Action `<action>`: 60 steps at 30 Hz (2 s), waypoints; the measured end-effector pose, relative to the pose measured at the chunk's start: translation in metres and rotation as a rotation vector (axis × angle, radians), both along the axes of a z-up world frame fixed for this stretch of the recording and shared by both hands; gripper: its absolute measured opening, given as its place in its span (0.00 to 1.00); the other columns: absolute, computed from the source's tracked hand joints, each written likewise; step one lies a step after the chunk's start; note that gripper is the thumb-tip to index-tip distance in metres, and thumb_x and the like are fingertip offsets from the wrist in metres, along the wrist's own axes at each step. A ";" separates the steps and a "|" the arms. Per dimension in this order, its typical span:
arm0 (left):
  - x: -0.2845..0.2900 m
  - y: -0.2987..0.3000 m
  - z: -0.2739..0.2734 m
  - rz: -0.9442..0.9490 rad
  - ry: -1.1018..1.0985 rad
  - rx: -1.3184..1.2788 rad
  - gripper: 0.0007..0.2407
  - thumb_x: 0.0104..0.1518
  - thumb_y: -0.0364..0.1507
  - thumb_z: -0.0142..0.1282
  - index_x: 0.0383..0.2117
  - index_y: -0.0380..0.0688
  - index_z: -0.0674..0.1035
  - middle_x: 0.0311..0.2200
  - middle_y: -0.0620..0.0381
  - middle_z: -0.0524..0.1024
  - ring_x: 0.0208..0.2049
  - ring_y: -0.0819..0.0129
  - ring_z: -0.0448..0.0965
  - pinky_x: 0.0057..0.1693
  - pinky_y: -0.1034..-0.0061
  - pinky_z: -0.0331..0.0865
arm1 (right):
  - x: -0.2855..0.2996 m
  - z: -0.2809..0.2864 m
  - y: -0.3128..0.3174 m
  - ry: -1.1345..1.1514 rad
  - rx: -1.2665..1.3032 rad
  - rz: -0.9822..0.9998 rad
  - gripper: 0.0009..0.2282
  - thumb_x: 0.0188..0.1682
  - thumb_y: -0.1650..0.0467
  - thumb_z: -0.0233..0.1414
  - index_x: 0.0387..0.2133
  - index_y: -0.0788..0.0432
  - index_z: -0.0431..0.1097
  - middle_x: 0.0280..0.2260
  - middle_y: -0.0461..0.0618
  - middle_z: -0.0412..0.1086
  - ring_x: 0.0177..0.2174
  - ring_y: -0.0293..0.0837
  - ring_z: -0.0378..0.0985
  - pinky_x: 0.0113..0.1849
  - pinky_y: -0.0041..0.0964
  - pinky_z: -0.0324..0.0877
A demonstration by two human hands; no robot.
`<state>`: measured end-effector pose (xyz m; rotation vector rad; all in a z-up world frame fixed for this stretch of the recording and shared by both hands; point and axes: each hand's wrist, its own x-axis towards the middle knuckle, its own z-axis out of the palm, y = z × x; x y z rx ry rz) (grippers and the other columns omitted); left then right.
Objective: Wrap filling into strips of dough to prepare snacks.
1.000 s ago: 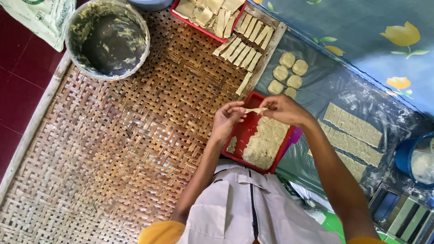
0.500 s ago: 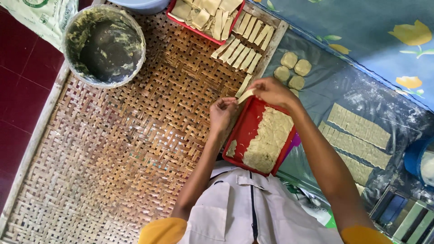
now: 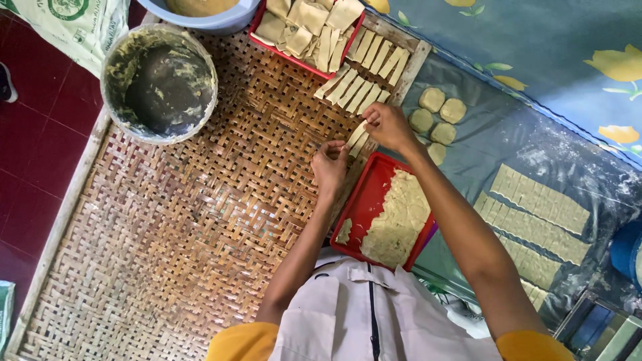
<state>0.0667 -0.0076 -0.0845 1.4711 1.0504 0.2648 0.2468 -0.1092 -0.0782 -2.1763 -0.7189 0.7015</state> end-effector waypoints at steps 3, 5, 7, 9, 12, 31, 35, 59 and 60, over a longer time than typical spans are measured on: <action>0.005 -0.004 -0.013 -0.013 0.076 0.032 0.06 0.49 0.30 0.66 0.32 0.49 0.86 0.27 0.59 0.82 0.30 0.68 0.81 0.41 0.74 0.75 | -0.004 0.011 0.006 -0.031 -0.035 0.027 0.10 0.40 0.75 0.59 0.37 0.58 0.76 0.30 0.57 0.78 0.33 0.52 0.83 0.35 0.46 0.77; 0.006 -0.005 -0.004 -0.025 0.107 0.058 0.06 0.49 0.31 0.66 0.32 0.50 0.86 0.27 0.58 0.83 0.32 0.62 0.83 0.42 0.70 0.76 | -0.002 0.005 0.008 -0.056 -0.049 0.033 0.09 0.40 0.75 0.60 0.36 0.58 0.76 0.31 0.55 0.78 0.33 0.51 0.83 0.35 0.46 0.78; 0.007 -0.008 -0.006 -0.038 0.136 0.083 0.05 0.49 0.32 0.66 0.31 0.52 0.86 0.28 0.57 0.84 0.34 0.57 0.85 0.43 0.65 0.77 | -0.001 0.002 0.008 -0.082 -0.064 0.040 0.09 0.40 0.74 0.60 0.35 0.57 0.76 0.31 0.54 0.78 0.34 0.50 0.84 0.35 0.45 0.78; 0.008 -0.010 -0.018 -0.048 0.169 0.136 0.05 0.49 0.32 0.65 0.31 0.54 0.86 0.29 0.57 0.84 0.37 0.53 0.85 0.47 0.60 0.77 | -0.001 -0.001 0.009 -0.131 -0.048 0.039 0.07 0.40 0.75 0.61 0.32 0.58 0.76 0.29 0.55 0.78 0.32 0.51 0.84 0.34 0.45 0.78; 0.006 -0.010 -0.016 -0.048 0.175 0.167 0.05 0.50 0.32 0.63 0.31 0.53 0.85 0.29 0.58 0.84 0.36 0.52 0.85 0.46 0.59 0.77 | -0.003 0.007 0.011 -0.190 -0.059 0.059 0.06 0.40 0.75 0.61 0.30 0.58 0.75 0.28 0.55 0.78 0.31 0.53 0.84 0.33 0.48 0.78; 0.000 -0.005 -0.022 -0.067 0.222 0.141 0.05 0.48 0.36 0.64 0.29 0.56 0.86 0.26 0.63 0.84 0.34 0.58 0.85 0.46 0.62 0.77 | -0.003 0.030 0.008 -0.272 -0.009 0.137 0.03 0.41 0.77 0.61 0.27 0.58 0.78 0.27 0.59 0.75 0.31 0.61 0.81 0.34 0.52 0.76; 0.000 -0.002 -0.017 -0.067 0.246 0.146 0.06 0.48 0.38 0.64 0.28 0.57 0.86 0.26 0.62 0.84 0.35 0.57 0.85 0.46 0.62 0.77 | -0.005 0.020 0.006 -0.229 0.006 0.075 0.05 0.41 0.77 0.60 0.29 0.58 0.78 0.28 0.57 0.76 0.32 0.58 0.82 0.35 0.50 0.76; -0.001 -0.004 -0.036 -0.055 0.256 0.118 0.06 0.46 0.38 0.66 0.28 0.60 0.86 0.26 0.66 0.84 0.35 0.63 0.85 0.47 0.67 0.77 | -0.006 0.014 0.007 -0.135 0.133 0.022 0.07 0.41 0.77 0.59 0.33 0.57 0.77 0.28 0.53 0.77 0.32 0.53 0.83 0.38 0.45 0.76; -0.001 -0.004 -0.038 -0.050 0.257 0.116 0.06 0.46 0.38 0.66 0.28 0.60 0.86 0.26 0.66 0.84 0.34 0.63 0.85 0.46 0.67 0.77 | -0.007 0.012 0.007 -0.135 0.140 0.021 0.08 0.40 0.77 0.59 0.32 0.57 0.77 0.28 0.53 0.77 0.33 0.54 0.83 0.38 0.46 0.76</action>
